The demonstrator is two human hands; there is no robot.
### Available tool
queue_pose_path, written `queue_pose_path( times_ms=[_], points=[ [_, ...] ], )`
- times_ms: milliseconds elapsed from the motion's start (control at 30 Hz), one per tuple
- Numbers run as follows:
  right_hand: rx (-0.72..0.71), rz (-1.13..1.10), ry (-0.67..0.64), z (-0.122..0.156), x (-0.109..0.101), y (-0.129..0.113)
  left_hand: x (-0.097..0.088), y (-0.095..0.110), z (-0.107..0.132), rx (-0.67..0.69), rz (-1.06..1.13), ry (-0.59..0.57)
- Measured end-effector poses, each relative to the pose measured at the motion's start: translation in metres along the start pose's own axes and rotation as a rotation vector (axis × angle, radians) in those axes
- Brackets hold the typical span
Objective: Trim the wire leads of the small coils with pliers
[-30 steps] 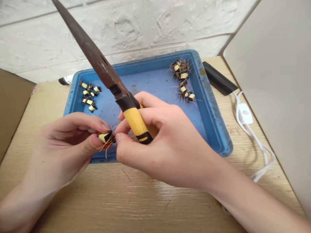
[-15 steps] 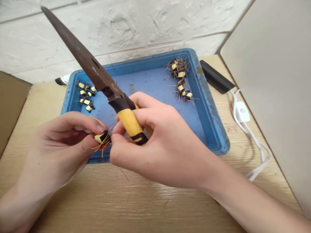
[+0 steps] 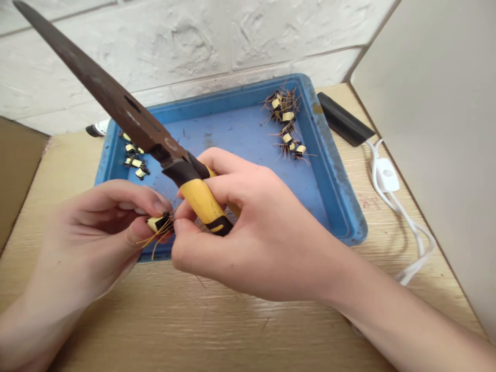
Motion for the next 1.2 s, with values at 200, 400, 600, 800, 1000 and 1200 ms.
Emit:
queue_pose_path(
  times_ms=[200, 400, 600, 800, 1000, 1200],
  points=[
    [-0.005, -0.002, -0.009, 0.0035, 0.0002, -0.0013, -0.0005, 0.0023, 0.0006, 0.005, -0.023, 0.007],
    [-0.003, 0.005, -0.016, 0.0016, 0.0011, -0.0014, 0.0014, 0.0024, -0.0023, 0.018, -0.015, -0.002],
    [-0.014, 0.008, -0.018, 0.0009, 0.0027, -0.0019, 0.0007, -0.0004, -0.0027, -0.023, -0.028, 0.015],
    [-0.003, -0.003, -0.019, 0.0010, 0.0027, -0.0015, -0.0003, -0.0011, -0.0008, -0.044, -0.010, 0.019],
    [-0.021, -0.002, -0.027, 0.0011, 0.0033, -0.0019, 0.0012, 0.0027, -0.0022, -0.029, -0.031, 0.022],
    [-0.015, 0.045, 0.001, 0.0043, 0.0022, -0.0034, 0.0020, -0.0001, -0.0034, -0.042, -0.004, 0.013]
  ],
)
Point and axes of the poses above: each hand's wrist, its own z-axis away from the middle knuckle, its own x-axis out of the palm, y = z × x, the point moved 9 cm from there along -z, towards the middle knuckle, and after that the axes turned 9 degrees about -y, right-handed, at the moved point
